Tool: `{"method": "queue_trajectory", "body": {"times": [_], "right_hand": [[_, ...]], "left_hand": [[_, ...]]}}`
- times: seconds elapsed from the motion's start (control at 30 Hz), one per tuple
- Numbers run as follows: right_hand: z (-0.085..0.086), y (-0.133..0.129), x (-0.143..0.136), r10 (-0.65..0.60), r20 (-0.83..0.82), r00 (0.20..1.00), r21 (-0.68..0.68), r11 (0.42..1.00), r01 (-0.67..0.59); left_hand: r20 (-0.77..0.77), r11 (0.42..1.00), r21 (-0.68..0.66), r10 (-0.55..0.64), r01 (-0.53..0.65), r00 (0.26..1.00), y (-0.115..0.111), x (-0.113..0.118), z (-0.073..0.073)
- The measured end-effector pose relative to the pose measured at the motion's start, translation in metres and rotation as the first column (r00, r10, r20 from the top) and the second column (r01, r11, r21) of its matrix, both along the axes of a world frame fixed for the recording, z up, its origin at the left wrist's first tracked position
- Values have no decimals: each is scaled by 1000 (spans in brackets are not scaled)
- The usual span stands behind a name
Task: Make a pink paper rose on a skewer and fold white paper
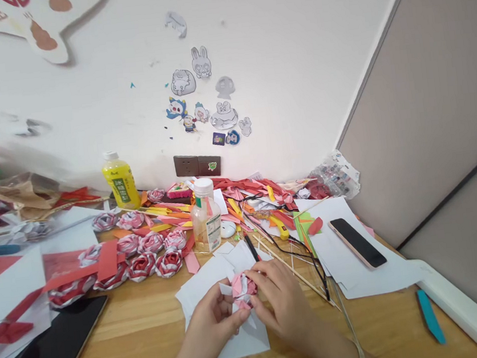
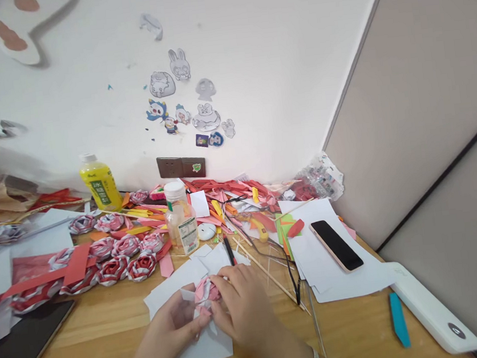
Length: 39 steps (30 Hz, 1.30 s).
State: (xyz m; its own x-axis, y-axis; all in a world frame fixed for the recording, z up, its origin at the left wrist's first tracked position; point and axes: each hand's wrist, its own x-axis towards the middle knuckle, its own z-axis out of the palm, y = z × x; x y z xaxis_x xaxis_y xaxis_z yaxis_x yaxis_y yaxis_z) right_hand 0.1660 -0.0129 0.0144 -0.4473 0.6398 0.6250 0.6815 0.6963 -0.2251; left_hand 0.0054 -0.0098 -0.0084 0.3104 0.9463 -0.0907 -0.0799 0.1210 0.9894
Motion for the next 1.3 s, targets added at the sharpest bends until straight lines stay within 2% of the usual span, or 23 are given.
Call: {"method": "queue_trajectory", "body": {"times": [0.1, 0.27, 0.4, 0.5, 0.6, 0.83, 0.9, 1.03, 1.17, 1.3], "right_hand": [[-1, -1, 0, -4, -28, 1000, -44, 999, 3], [-1, -2, 0, -14, -177, 984, -214, 977, -25], [2, 0, -2, -57, -370, 927, -395, 913, -101], [5, 2, -2, -40, -460, 887, -461, 865, -200], [6, 3, -2, -17, -482, 876, -463, 854, -238], [5, -1, -1, -50, -375, 926, -410, 905, -117], [9, -2, 1, -17, -386, 922, -406, 901, -154], [17, 1, 9, 108, -425, 899, -437, 845, -308], [19, 5, 16, 128, -419, 899, -407, 859, -312], [16, 7, 16, 131, -404, 905, -395, 868, -301]], "left_hand": [[-4, 1000, -6, 1, -1, 1000, 0, 0, 0], [13, 1000, 3, 0, 0, 1000, -1, -1, 1], [4, 1000, -7, -3, 3, 1000, -1, -2, 1], [23, 1000, -20, -10, 10, 1000, -1, -1, 2], [30, 1000, -23, -9, 9, 1000, 0, -1, 2], [27, 999, -52, 3, -2, 1000, -1, 0, -1], [58, 998, -65, 5, -1, 998, -1, 0, 2], [148, 998, -56, -31, 39, 988, -1, -1, 8], [169, 995, -9, -93, 96, 981, -1, -4, 8], [177, 995, -7, -97, 100, 979, 0, -5, 5]]}}
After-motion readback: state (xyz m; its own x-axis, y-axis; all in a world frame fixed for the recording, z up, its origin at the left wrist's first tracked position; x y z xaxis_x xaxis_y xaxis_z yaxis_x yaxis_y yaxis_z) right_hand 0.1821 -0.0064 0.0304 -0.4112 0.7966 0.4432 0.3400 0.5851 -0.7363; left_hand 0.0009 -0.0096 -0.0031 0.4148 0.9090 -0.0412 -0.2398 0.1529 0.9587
